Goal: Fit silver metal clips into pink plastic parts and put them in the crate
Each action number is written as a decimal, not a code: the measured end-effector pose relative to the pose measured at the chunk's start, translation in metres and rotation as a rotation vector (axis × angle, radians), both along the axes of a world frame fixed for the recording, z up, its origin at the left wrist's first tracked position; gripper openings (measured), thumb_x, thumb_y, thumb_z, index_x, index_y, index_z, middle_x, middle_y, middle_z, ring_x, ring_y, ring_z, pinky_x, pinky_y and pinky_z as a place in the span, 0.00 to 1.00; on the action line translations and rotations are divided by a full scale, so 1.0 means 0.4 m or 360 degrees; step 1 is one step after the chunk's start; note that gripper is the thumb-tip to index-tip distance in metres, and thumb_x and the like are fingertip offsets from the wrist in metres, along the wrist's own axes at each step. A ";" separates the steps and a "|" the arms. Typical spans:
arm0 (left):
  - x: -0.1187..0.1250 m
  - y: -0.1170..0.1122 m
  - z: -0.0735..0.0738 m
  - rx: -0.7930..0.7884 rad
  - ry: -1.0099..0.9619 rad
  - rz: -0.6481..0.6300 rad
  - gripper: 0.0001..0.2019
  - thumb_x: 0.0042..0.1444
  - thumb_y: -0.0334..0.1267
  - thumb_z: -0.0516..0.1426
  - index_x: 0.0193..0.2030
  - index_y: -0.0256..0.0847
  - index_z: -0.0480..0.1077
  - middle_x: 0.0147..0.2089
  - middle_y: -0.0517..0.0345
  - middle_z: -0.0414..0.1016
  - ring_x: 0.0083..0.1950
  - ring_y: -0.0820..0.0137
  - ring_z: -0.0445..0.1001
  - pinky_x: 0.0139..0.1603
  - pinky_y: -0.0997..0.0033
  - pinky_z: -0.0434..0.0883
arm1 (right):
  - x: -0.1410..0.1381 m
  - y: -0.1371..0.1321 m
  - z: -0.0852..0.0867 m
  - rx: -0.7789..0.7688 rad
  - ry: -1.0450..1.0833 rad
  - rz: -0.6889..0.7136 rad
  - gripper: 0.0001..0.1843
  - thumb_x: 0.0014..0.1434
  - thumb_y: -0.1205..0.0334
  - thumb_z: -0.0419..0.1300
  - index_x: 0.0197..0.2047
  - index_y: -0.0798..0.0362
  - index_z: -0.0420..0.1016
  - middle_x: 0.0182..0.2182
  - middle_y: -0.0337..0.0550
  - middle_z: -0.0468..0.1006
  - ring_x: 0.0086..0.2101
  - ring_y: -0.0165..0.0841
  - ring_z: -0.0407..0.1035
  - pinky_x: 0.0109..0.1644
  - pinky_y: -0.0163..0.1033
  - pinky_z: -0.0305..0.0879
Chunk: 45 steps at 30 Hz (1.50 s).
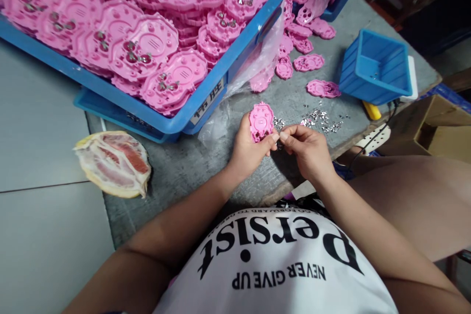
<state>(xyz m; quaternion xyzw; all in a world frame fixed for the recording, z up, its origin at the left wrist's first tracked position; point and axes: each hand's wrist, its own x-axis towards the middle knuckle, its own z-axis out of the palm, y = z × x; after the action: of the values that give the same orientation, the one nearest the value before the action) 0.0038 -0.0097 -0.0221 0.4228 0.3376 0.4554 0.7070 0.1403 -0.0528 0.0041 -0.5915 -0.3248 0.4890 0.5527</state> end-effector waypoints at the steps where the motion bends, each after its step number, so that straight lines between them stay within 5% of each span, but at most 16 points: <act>1: -0.001 -0.001 0.002 -0.0011 -0.0084 -0.0024 0.23 0.55 0.45 0.67 0.53 0.44 0.65 0.39 0.59 0.78 0.29 0.72 0.76 0.25 0.73 0.69 | 0.003 0.002 0.002 0.0041 0.0015 -0.0023 0.18 0.43 0.50 0.80 0.24 0.52 0.79 0.26 0.37 0.74 0.25 0.26 0.62 0.29 0.35 0.58; 5: -0.002 -0.001 0.018 -0.0223 -0.0417 -0.0169 0.19 0.65 0.50 0.58 0.59 0.44 0.70 0.52 0.50 0.81 0.56 0.58 0.80 0.51 0.60 0.78 | 0.010 0.007 0.009 0.0102 0.0177 -0.0086 0.16 0.41 0.52 0.80 0.23 0.50 0.81 0.38 0.40 0.77 0.38 0.33 0.73 0.46 0.40 0.70; 8: -0.006 0.002 0.030 -0.0357 -0.0556 -0.0265 0.21 0.64 0.44 0.61 0.62 0.44 0.71 0.59 0.50 0.80 0.68 0.57 0.73 0.69 0.52 0.69 | 0.005 0.004 0.010 0.0117 0.0159 -0.0068 0.12 0.46 0.53 0.78 0.25 0.49 0.83 0.44 0.44 0.79 0.45 0.37 0.73 0.54 0.45 0.69; 11: -0.015 0.005 0.033 -0.0422 -0.0641 -0.0396 0.27 0.58 0.37 0.66 0.64 0.48 0.70 0.63 0.54 0.77 0.72 0.58 0.68 0.76 0.49 0.60 | -0.002 -0.002 0.009 0.0159 0.0117 -0.0093 0.09 0.48 0.55 0.76 0.24 0.47 0.83 0.44 0.44 0.80 0.52 0.41 0.71 0.63 0.48 0.63; 18: -0.021 0.008 0.011 -0.0264 -0.0671 -0.0415 0.27 0.48 0.28 0.71 0.55 0.51 0.75 0.61 0.59 0.76 0.68 0.61 0.70 0.76 0.51 0.61 | -0.012 -0.008 0.004 0.0112 0.0105 -0.0095 0.11 0.48 0.52 0.76 0.24 0.46 0.82 0.43 0.45 0.80 0.59 0.45 0.67 0.70 0.52 0.54; 31: -0.010 0.002 0.005 -0.0072 -0.0570 -0.0321 0.26 0.46 0.31 0.73 0.51 0.51 0.74 0.61 0.58 0.76 0.68 0.61 0.70 0.74 0.52 0.62 | -0.022 -0.005 0.002 0.0102 0.0053 -0.0084 0.15 0.48 0.50 0.76 0.22 0.47 0.79 0.33 0.42 0.74 0.50 0.42 0.68 0.63 0.48 0.60; 45: -0.007 0.000 0.008 0.0042 -0.0517 -0.0284 0.25 0.46 0.30 0.72 0.51 0.50 0.74 0.60 0.58 0.77 0.68 0.62 0.71 0.73 0.55 0.63 | -0.033 -0.010 -0.009 0.0170 -0.0012 -0.0123 0.15 0.50 0.49 0.75 0.25 0.48 0.78 0.42 0.43 0.76 0.49 0.39 0.70 0.62 0.47 0.62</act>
<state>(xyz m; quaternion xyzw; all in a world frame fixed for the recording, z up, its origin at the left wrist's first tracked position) 0.0011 -0.0097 -0.0190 0.3811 0.1742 0.4576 0.7843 0.1272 -0.0569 0.0005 -0.5751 -0.3294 0.4470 0.6008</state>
